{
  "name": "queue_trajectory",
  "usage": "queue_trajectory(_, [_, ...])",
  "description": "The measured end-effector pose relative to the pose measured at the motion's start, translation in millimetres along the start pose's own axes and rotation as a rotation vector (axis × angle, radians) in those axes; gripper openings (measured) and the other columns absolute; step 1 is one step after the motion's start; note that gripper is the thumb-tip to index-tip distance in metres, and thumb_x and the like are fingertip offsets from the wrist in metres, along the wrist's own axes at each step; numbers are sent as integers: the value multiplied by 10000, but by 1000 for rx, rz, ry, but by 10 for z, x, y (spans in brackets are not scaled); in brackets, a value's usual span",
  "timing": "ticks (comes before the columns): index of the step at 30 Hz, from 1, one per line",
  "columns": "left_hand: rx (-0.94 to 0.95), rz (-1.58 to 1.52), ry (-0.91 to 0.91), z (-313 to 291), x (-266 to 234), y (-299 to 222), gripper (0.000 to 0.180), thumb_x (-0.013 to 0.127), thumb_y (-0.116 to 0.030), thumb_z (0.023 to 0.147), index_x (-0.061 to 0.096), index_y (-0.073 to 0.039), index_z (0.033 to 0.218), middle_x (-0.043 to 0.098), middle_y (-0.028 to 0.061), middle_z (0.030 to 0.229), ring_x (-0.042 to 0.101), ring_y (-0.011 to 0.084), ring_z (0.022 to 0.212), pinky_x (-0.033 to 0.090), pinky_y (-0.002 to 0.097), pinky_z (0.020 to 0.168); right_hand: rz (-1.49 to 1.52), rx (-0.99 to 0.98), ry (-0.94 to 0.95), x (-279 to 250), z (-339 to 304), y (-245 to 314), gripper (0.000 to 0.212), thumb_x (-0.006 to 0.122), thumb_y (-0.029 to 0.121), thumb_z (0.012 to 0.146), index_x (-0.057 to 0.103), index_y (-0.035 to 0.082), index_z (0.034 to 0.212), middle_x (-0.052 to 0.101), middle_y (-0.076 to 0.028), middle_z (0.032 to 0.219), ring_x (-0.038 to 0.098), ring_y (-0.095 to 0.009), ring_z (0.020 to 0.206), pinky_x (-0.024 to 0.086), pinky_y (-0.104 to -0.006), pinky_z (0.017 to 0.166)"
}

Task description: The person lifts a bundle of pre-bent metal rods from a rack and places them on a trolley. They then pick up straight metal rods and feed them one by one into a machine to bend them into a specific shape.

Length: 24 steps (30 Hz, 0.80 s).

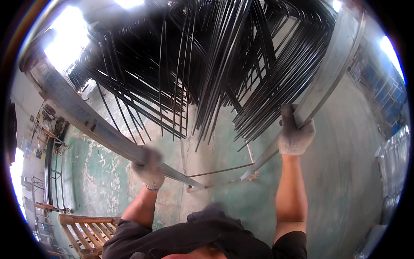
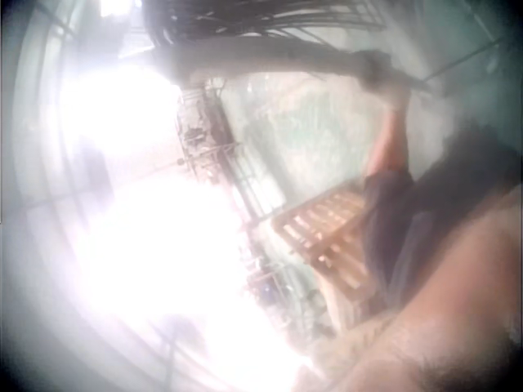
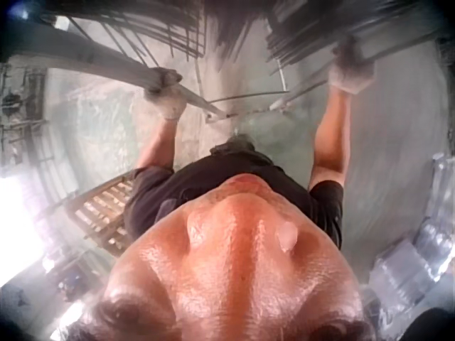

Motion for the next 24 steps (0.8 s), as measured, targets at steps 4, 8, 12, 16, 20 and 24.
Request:
queue_trajectory(4, [37, 41, 3, 92, 382, 366, 59, 609, 48, 876, 632, 15, 919, 658, 66, 754, 665, 158, 683, 538, 299, 637, 33, -1, -10, 239, 319, -413, 163, 768, 136, 948, 714, -17, 948, 647, -23, 725, 602, -107, 619, 463, -273, 584])
queue_trajectory(8, [84, 70, 18, 278, 902, 779, 64, 649, 38, 884, 638, -5, 929, 652, 43, 761, 629, 113, 693, 518, 279, 643, 10, -10, 8, 516, 848, -1031, 203, 787, 170, 945, 708, -15, 972, 640, -23, 720, 595, -110, 609, 455, -278, 575])
queue_trajectory(12, [153, 144, 34, 650, 1355, 1322, 82, 660, 4, 881, 643, -9, 960, 639, 49, 770, 598, 119, 711, 520, 295, 683, 69, -8, 11, 977, 1243, -1596, 233, 799, 196, 942, 704, -13, 981, 626, -24, 713, 588, -113, 598, 453, -283, 569])
queue_trajectory(16, [121, 108, 72, 916, 1712, 1770, 107, 674, -12, 854, 635, -12, 953, 631, 97, 753, 609, 154, 692, 530, 325, 686, -58, 37, -25, 1388, 1506, -1942, 223, 787, 182, 936, 706, -17, 995, 640, -25, 748, 589, -102, 621, 467, -281, 573])
queue_trajectory(20, [126, 98, 122, 1332, 2288, 2129, 129, 686, -26, 837, 600, -22, 932, 618, 161, 737, 611, 273, 641, 524, 372, 645, 47, 53, -35, 1889, 2064, -2384, 238, 792, 195, 930, 704, -14, 1001, 629, -23, 743, 582, -108, 613, 457, -280, 568])
queue_trajectory(24, [111, 103, 161, 1737, 2716, 2451, 156, 692, -39, 823, 590, -20, 938, 603, 202, 732, 628, 402, 660, 523, 405, 635, 81, 96, -60, 2369, 2461, -2657, 240, 799, 191, 919, 696, -10, 1002, 614, -18, 730, 572, -112, 595, 447, -280, 559])
Point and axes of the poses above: each hand's wrist, its own z-axis towards the middle knuckle, its own x-axis out of the palm, y = z × x, the point moved 5 cm from there along z, towards the middle knuckle
